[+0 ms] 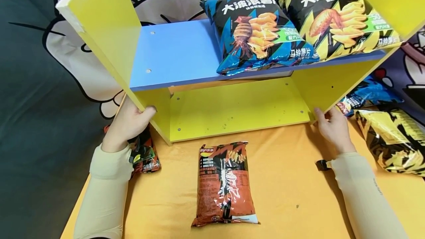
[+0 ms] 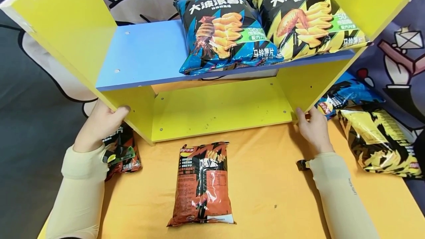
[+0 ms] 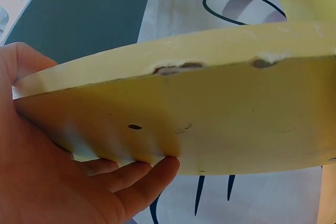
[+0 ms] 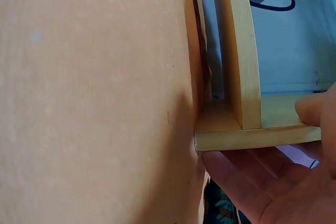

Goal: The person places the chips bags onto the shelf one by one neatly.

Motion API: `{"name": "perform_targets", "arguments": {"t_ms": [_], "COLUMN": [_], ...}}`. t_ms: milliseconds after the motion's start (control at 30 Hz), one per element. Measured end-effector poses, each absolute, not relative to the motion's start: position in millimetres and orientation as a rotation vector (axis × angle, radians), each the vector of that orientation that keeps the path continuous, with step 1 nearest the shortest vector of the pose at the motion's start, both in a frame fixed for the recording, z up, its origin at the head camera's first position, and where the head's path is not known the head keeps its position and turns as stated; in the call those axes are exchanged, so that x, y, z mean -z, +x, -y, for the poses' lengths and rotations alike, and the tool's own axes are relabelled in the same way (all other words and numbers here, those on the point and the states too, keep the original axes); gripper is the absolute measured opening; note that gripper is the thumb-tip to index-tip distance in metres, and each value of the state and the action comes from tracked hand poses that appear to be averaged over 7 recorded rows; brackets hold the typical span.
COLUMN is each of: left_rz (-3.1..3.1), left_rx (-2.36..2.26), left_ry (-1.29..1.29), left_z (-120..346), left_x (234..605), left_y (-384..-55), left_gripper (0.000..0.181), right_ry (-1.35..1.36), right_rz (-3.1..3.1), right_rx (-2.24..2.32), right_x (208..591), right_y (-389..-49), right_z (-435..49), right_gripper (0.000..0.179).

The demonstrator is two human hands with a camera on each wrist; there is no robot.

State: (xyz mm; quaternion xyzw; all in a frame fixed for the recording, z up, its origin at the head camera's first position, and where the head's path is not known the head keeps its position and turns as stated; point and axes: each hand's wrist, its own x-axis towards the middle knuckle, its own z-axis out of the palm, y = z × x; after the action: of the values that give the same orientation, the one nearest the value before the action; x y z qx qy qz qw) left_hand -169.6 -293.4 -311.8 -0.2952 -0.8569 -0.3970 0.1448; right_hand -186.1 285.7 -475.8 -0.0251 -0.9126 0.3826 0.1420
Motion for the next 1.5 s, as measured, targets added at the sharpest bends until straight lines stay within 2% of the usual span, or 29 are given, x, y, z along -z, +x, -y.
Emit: {"name": "perform_targets", "arguments": {"t_ms": [367,600,733,833,1067,1133,1300,1400,1500], "left_rz": [2.487,2.498,2.488,2.484,2.620,2.644,2.632,2.629,2.671], "left_rx": [1.133,1.060,1.062,1.110,1.180,1.192,1.150,1.115,1.052], "left_ry": [-0.815,-0.779,-0.784,-0.820,-0.757,-0.732,-0.675,-0.585,-0.464], "left_z": [292,289,294,294,293,294,297,298,298], "left_x": [310,305,309,311,323,327,338,343,348], "left_y": [-167,-161,-163,-164,-159,-154,-141,-132,-121], "left_gripper": [0.012,0.014,0.013,0.019,0.014,0.026,0.071,0.067,0.049], "right_ry": [0.023,0.037,0.042,0.045,0.034,0.039,0.053,0.050,0.046], "right_rz": [2.706,2.714,2.721,2.722,2.715,2.714,2.721,2.724,2.727], "right_rx": [-1.021,-1.016,-1.022,-1.030,-1.010,-1.009,-1.026,-1.032,-1.036], "right_x": [473,473,473,474,475,474,473,473,472], "right_y": [-186,-188,-189,-188,-186,-186,-187,-187,-186], "right_z": [-289,-288,-287,-288,-290,-290,-289,-289,-289], "right_gripper": [0.044,0.044,0.044,0.044,0.044,0.044,0.045,0.045,0.045]}}
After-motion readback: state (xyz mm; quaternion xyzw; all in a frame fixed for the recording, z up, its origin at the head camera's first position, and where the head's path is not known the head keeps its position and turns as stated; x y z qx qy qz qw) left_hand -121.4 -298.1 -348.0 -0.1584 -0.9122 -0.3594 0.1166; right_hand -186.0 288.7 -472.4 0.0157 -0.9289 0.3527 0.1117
